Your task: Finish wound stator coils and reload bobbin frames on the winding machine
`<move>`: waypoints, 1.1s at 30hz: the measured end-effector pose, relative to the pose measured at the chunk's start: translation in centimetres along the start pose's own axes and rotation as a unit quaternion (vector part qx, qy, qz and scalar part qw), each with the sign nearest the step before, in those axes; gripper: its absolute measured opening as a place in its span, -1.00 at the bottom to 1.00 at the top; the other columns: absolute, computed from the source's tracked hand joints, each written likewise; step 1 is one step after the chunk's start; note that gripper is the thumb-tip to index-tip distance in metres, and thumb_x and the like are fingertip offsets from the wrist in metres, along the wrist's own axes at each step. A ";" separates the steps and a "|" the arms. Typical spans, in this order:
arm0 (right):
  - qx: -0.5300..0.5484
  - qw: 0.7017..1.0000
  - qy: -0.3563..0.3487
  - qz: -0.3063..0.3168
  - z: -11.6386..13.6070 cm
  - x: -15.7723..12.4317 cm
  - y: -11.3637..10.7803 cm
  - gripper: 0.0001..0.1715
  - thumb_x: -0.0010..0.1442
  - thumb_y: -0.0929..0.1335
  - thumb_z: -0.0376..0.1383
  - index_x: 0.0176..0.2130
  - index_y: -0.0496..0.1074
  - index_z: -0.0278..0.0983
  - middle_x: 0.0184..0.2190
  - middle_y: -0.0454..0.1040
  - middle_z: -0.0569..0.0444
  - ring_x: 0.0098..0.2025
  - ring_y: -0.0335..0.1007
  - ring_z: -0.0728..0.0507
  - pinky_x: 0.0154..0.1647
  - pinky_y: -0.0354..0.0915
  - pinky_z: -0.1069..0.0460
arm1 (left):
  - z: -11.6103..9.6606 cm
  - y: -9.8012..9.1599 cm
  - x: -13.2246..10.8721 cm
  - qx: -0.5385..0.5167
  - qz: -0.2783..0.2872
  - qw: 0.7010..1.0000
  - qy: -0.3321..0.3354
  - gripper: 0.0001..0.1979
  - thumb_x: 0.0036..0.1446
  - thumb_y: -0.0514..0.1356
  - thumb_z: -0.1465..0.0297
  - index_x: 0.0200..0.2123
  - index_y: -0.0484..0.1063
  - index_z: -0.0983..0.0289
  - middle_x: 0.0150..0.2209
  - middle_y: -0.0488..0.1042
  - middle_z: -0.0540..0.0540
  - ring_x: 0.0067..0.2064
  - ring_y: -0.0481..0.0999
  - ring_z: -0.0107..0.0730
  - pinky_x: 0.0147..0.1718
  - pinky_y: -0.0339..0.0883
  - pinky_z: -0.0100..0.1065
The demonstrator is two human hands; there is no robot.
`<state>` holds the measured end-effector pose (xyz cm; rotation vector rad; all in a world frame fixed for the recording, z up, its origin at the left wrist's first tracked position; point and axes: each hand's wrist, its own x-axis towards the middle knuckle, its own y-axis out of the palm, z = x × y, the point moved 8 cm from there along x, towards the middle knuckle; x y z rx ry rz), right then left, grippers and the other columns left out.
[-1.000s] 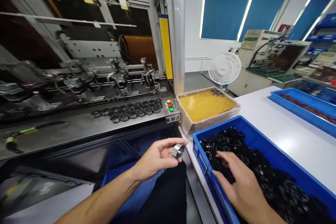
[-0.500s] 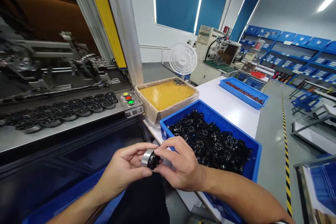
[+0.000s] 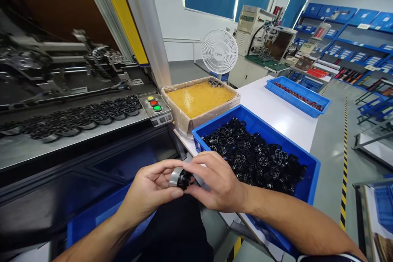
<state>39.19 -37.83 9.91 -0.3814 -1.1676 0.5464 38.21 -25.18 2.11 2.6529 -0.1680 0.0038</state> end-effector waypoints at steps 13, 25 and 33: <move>-0.046 0.998 -0.047 0.022 0.7 -0.1 0.2 -0.66 0.29 0.35 -0.34 0.03 0.35 -0.42 -0.18 0.47 -0.20 -0.12 0.41 -0.21 -0.17 0.40 -0.14 | 0.5 -0.3 -0.3 -0.020 0.002 1.000 -0.016 -0.56 -0.19 0.47 0.60 -0.17 0.59 0.23 -0.30 0.65 0.04 -0.28 0.64 -0.44 -0.26 0.49 -0.55; -0.070 0.997 -0.041 0.004 0.7 -0.2 0.0 -0.52 0.20 0.45 -0.25 0.03 0.36 -0.45 -0.23 0.49 -0.18 -0.15 0.43 -0.21 -0.18 0.41 -0.12 | 0.8 -0.1 -0.2 -0.020 -0.009 0.999 -0.025 -0.59 -0.17 0.48 0.55 -0.17 0.59 0.27 -0.30 0.66 0.10 -0.27 0.65 -0.40 -0.24 0.51 -0.51; -0.066 0.996 -0.059 0.004 1.0 -0.2 -0.1 -0.62 0.20 0.44 -0.32 -0.04 0.40 -0.47 -0.25 0.50 -0.20 -0.18 0.43 -0.21 -0.21 0.39 -0.12 | 0.9 -0.9 -0.5 0.014 -0.037 0.998 -0.042 -0.55 -0.24 0.50 0.57 -0.18 0.60 0.25 -0.31 0.66 0.07 -0.28 0.64 -0.41 -0.26 0.50 -0.53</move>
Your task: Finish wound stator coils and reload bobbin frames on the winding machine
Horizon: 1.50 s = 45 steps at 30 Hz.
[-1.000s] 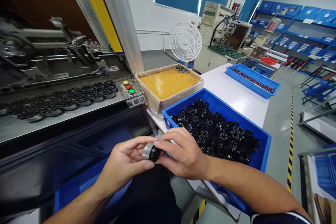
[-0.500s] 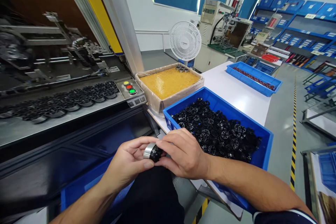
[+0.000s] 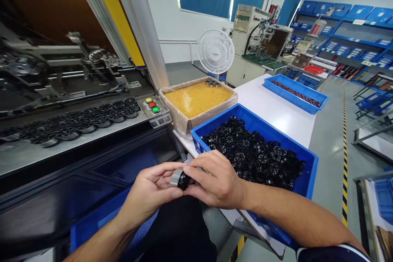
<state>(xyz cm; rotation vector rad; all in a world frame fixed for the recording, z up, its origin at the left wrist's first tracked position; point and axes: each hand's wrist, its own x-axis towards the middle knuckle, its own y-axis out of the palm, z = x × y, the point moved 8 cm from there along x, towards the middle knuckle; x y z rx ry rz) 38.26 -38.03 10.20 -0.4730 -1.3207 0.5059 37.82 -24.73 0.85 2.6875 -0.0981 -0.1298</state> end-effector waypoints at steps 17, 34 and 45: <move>-0.122 0.992 -0.017 0.013 -0.5 -1.6 2.3 -0.49 0.28 0.33 0.06 -0.21 0.48 -0.36 -0.30 0.48 0.03 -0.28 0.36 -0.04 -0.25 0.29 0.01 | 2.1 -3.1 0.2 0.079 -0.044 0.993 -0.072 -0.50 -0.38 0.54 0.23 -0.24 0.66 0.16 -0.33 0.63 0.11 -0.28 0.62 -0.20 -0.14 0.49 -0.29; -0.102 0.995 -0.021 0.001 0.1 -1.0 1.2 -0.60 0.31 0.35 -0.11 -0.24 0.47 -0.45 -0.35 0.47 -0.01 -0.28 0.37 -0.10 -0.27 0.33 -0.02 | 1.1 -1.2 -0.8 0.181 -0.012 0.983 0.036 -0.60 0.11 0.33 0.31 0.06 0.53 0.09 0.04 0.56 0.09 0.11 0.51 -0.21 0.09 0.33 -0.43; 0.252 0.943 0.215 -0.023 -3.2 -2.0 2.9 -0.61 0.19 0.46 -0.24 -0.04 0.49 -0.44 -0.25 0.47 -0.06 -0.29 0.41 -0.01 -0.22 0.44 0.08 | 0.0 1.0 -2.9 0.260 0.021 0.954 0.147 -0.56 0.28 0.17 0.45 0.20 0.37 0.04 0.15 0.48 0.04 0.12 0.50 -0.34 0.10 0.32 -0.48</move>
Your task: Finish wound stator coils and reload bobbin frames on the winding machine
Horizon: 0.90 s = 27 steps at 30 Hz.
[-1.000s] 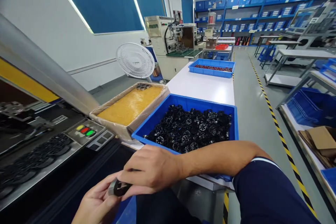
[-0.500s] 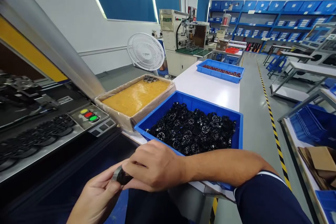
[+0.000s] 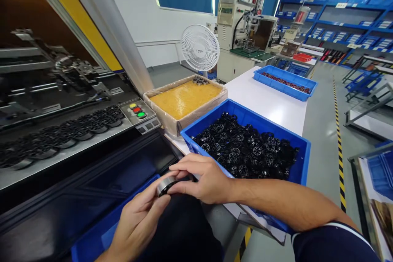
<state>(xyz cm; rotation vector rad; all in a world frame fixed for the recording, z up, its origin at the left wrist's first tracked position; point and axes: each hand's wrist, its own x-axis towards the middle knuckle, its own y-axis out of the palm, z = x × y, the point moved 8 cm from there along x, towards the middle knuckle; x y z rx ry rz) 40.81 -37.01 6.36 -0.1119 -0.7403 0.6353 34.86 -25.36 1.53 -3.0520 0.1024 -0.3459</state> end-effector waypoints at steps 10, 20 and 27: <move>-0.351 0.908 0.229 0.023 -9.4 3.7 -10.8 -0.68 0.36 0.30 -0.26 0.00 0.43 -0.43 -0.09 0.50 -0.15 -0.12 0.44 -0.11 -0.01 0.37 -0.07 | -0.9 -3.7 1.4 0.004 -0.014 1.000 -0.020 -0.69 0.24 0.21 0.32 0.05 0.52 0.07 0.05 0.47 0.13 -0.10 0.61 -0.26 -0.08 0.51 -0.33; -0.492 0.771 0.378 0.142 -19.2 1.9 -10.7 -0.79 0.30 0.37 -0.29 -0.10 0.46 -0.37 -0.06 0.47 -0.05 -0.01 0.42 -0.16 0.05 0.36 -0.17 | 1.8 -7.3 1.0 -0.037 -0.106 0.992 -0.060 -0.71 0.10 0.34 0.30 -0.07 0.56 0.17 -0.15 0.47 0.07 -0.20 0.47 -0.47 -0.23 0.36 -0.52; -0.502 0.797 0.318 0.106 -10.5 3.5 -10.3 -0.85 0.25 0.37 -0.38 -0.17 0.51 -0.39 -0.21 0.47 -0.13 -0.15 0.44 -0.16 -0.02 0.34 -0.08 | 0.5 -6.3 1.9 -0.094 -0.087 0.991 -0.044 -0.56 0.06 0.36 0.42 0.05 0.49 0.18 -0.09 0.51 0.09 -0.13 0.51 -0.47 -0.12 0.37 -0.50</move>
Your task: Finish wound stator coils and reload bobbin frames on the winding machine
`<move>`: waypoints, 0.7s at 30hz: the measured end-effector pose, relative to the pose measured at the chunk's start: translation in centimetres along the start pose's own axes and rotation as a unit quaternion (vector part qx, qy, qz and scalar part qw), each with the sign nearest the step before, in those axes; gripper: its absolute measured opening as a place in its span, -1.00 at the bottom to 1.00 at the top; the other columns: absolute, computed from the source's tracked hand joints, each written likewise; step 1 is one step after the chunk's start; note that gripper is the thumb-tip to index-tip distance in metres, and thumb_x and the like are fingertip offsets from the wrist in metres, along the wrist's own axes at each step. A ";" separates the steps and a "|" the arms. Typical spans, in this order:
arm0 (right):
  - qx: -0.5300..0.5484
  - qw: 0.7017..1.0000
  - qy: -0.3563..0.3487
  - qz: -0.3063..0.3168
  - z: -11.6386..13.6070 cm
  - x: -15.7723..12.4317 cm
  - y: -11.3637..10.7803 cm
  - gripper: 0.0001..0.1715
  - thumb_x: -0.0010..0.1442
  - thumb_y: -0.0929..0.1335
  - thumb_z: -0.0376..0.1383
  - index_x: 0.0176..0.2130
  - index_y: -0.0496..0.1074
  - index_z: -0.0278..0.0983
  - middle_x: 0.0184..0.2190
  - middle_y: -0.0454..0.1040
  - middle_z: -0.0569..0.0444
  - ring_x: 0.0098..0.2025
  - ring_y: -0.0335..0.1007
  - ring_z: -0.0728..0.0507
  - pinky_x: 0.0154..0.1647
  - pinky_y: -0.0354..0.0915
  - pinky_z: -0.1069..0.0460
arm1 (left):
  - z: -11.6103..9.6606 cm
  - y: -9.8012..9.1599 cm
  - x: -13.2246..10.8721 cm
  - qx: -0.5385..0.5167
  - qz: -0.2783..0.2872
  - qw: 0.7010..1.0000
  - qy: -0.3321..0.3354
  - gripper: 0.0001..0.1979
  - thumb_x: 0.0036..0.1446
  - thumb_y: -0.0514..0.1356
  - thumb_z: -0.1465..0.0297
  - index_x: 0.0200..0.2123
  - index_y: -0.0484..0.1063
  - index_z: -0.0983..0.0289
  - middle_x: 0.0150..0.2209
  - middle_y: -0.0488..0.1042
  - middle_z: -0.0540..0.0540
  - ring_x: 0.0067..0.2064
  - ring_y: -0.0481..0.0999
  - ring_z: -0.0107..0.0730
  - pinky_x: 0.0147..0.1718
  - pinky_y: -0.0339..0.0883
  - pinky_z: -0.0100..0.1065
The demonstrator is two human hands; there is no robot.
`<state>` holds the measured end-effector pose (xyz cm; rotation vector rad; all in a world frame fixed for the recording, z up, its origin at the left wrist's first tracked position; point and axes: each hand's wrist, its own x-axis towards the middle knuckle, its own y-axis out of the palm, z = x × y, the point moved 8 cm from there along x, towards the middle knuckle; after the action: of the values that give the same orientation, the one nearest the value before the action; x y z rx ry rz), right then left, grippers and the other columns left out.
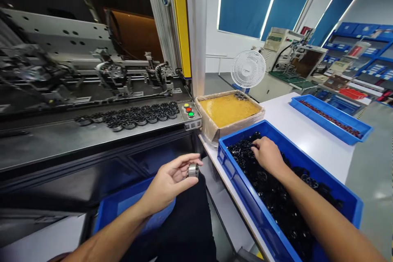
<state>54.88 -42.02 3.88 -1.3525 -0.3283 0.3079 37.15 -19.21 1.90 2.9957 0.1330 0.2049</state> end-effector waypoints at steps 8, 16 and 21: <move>0.322 0.835 -0.395 -0.206 11.4 -12.4 -3.9 -0.82 0.21 0.43 -0.36 -0.32 0.31 -0.29 -0.45 0.40 0.08 -0.41 0.34 -0.02 -0.43 0.27 0.09 | 0.5 3.6 -0.1 -0.037 0.040 0.998 -0.014 -0.53 -0.10 0.45 0.50 -0.05 0.57 0.16 -0.07 0.62 0.07 -0.06 0.61 -0.33 -0.03 0.46 -0.43; 0.288 0.824 -0.438 -0.216 11.3 -13.1 -2.6 -0.92 0.21 0.34 -0.47 -0.23 0.37 -0.36 -0.36 0.49 -0.05 -0.26 0.46 -0.07 -0.25 0.41 0.07 | -0.1 5.6 -0.3 -0.044 0.062 0.997 0.032 -0.46 -0.11 0.42 0.63 -0.06 0.58 0.01 -0.10 0.63 -0.04 -0.10 0.63 -0.37 -0.07 0.47 -0.50; 0.286 0.828 -0.417 -0.242 10.8 -12.8 -3.6 -0.74 0.19 0.40 -0.43 -0.08 0.37 -0.37 -0.23 0.48 -0.09 -0.16 0.45 -0.09 -0.17 0.44 0.04 | -0.3 5.4 -0.3 -0.064 0.053 0.996 0.024 -0.45 -0.13 0.40 0.68 -0.09 0.60 0.05 -0.14 0.64 -0.03 -0.13 0.64 -0.37 -0.11 0.49 -0.52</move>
<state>38.87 -38.17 8.76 -0.4372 -1.1907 0.5097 37.26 -24.54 2.90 2.8727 -0.0320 0.2861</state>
